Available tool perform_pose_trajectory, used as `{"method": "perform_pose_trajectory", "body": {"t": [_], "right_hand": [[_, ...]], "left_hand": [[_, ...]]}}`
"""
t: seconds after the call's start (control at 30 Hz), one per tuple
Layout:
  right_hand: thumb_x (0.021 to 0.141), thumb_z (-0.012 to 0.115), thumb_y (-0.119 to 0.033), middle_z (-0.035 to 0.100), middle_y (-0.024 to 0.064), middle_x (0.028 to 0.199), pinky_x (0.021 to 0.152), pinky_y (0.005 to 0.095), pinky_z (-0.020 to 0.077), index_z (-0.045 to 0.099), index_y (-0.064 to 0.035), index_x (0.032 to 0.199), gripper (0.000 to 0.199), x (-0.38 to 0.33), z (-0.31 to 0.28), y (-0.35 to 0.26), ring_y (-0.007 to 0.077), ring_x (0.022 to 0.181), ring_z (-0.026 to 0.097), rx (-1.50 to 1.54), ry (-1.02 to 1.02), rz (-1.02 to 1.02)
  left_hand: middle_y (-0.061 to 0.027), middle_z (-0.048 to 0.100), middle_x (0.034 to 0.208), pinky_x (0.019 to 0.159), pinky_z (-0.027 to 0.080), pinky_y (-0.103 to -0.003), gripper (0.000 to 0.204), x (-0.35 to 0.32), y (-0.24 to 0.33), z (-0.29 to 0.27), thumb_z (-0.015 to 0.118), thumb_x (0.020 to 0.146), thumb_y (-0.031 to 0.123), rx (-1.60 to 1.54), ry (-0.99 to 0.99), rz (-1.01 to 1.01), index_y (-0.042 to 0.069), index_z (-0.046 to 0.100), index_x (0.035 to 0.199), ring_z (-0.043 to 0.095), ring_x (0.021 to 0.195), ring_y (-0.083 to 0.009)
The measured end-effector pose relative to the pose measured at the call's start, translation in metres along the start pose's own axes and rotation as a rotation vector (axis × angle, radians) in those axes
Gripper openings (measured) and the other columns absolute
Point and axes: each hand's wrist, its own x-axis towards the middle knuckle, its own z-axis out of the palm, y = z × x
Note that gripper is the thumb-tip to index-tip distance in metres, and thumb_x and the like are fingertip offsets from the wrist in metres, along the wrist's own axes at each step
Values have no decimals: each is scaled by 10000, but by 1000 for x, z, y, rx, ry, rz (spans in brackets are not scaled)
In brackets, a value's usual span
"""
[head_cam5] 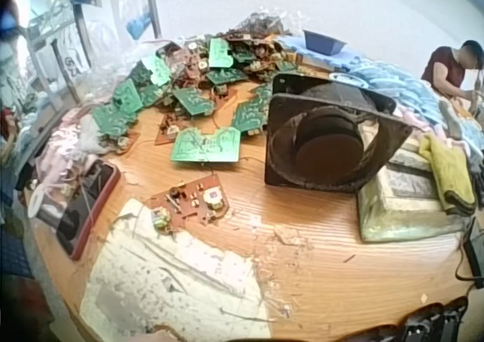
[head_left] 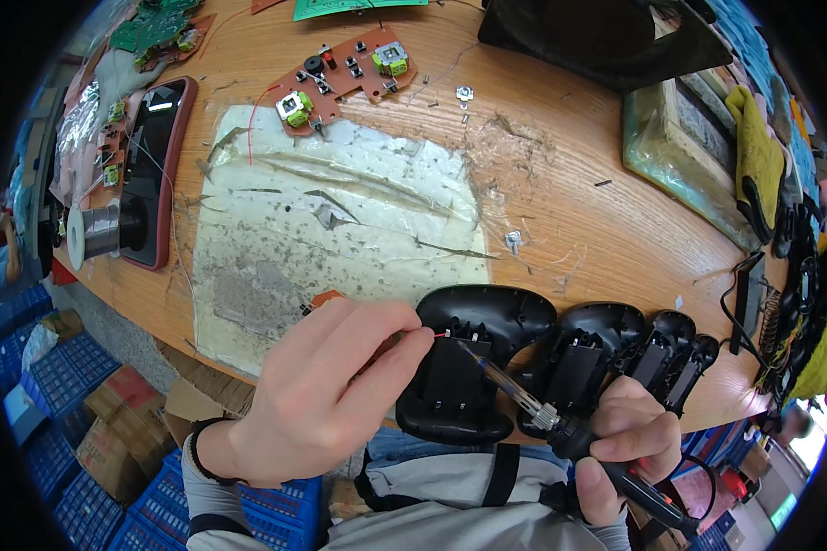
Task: Soldering wires to electronic circuit boards and assembly housings.
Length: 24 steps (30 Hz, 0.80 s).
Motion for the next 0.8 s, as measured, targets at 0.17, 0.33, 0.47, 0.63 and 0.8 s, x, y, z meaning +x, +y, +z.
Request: {"method": "perform_pose_trajectory", "body": {"t": [0.17,0.33,0.47,0.63,0.8], "right_hand": [[693,644,-137,460,23,537,485,271,298,451,-41,810,245,-2,9,2,114,417,384,-31,125,-7],[696,643,-136,467,25,553,494,270,320,453,-45,803,236,-1,10,1,115,420,392,-37,110,21],[695,647,-137,468,22,556,500,269,331,454,-45,804,241,-1,11,2,116,424,399,-59,114,19],[671,627,-110,462,24,535,488,271,330,451,-42,802,230,4,8,5,120,408,394,-46,42,-19],[665,620,-115,452,25,506,484,271,330,448,-38,795,229,4,4,3,121,400,392,-8,25,-71]], "left_hand": [[-123,590,844,500,432,-272,237,1,1,1,631,556,-74,36,-25,48,-62,621,793,526,610,-202],[-148,602,891,533,446,-294,291,1,0,0,603,520,-46,51,-44,89,-71,623,809,529,633,-228],[-151,602,890,555,455,-302,302,0,2,1,597,516,-35,72,-47,84,-71,622,815,535,652,-240],[-151,600,901,551,457,-298,286,1,4,1,609,538,-47,96,-83,80,-71,617,823,538,644,-233],[-158,598,930,526,455,-268,236,0,4,-4,621,586,-82,105,-74,65,-61,616,821,536,618,-210]]}}
